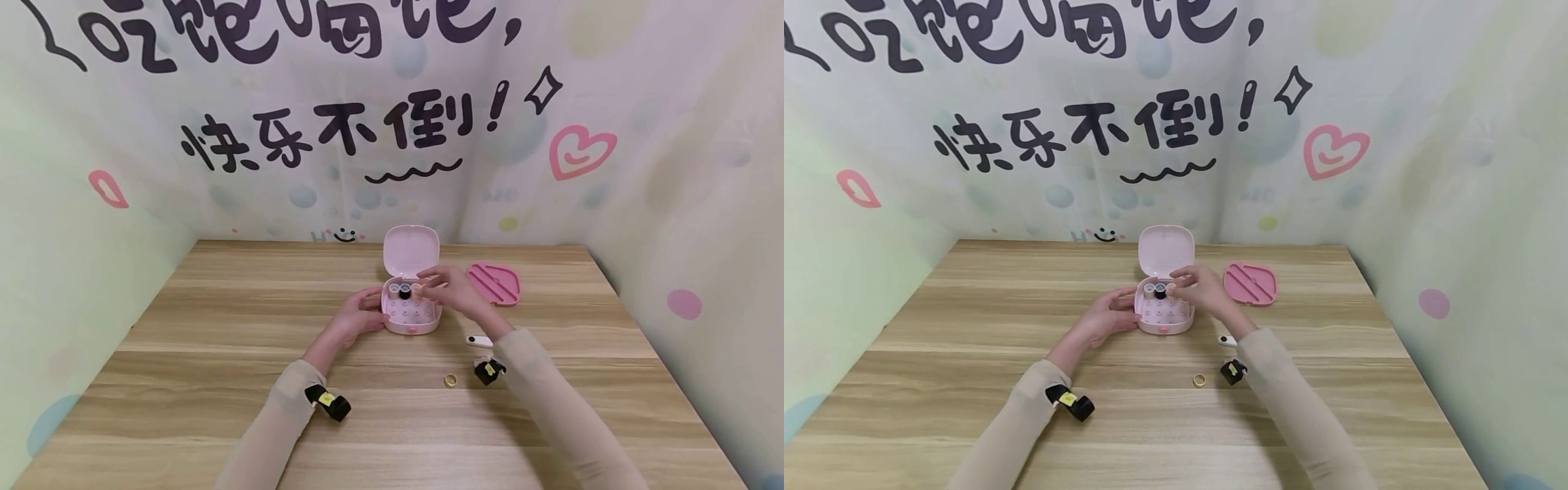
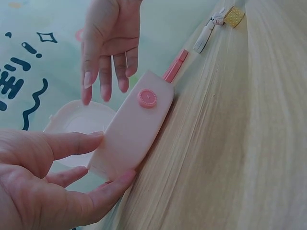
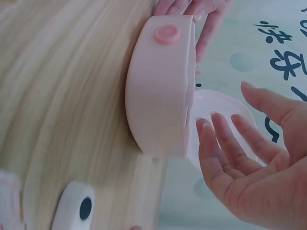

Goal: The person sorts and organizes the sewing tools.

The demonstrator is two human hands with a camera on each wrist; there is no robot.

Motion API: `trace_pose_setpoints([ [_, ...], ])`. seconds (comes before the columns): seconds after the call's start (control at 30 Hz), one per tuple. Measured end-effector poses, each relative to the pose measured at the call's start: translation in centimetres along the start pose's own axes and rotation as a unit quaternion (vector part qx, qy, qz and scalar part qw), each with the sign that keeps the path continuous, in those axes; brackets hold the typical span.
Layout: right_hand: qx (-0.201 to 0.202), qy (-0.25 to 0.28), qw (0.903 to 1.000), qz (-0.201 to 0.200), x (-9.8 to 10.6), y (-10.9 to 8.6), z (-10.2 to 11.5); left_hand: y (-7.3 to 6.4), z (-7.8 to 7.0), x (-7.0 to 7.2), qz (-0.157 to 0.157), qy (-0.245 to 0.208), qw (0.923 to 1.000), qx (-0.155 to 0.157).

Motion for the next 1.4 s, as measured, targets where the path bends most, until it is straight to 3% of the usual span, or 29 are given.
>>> trace_pose_setpoints([
  [0.53, 0.030, -0.069, 0.9968, -0.025, 3.6, -1.5, -0.9, 0.0, 0.1, 0.1, -0.008, 0.008, 0.9999, 0.011],
  [1.17, 0.021, -0.118, 0.9903, -0.071, 7.1, -2.0, -3.3, 0.0, -0.1, 0.0, -0.005, 0.009, 0.9999, 0.013],
  [1.4, 0.018, -0.123, 0.9900, -0.068, 7.7, -2.1, -4.3, -0.1, -0.1, 0.0, 0.000, 0.007, 0.9999, 0.014],
])
Point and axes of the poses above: each hand's wrist, its own y-axis towards the middle knuckle, its own x-axis out of the back of the hand, z = x × y, the point moved 7 cm from there along y, towards the middle knuckle, and after that the axes turned 6 degrees about -y, right-handed, at the moved point
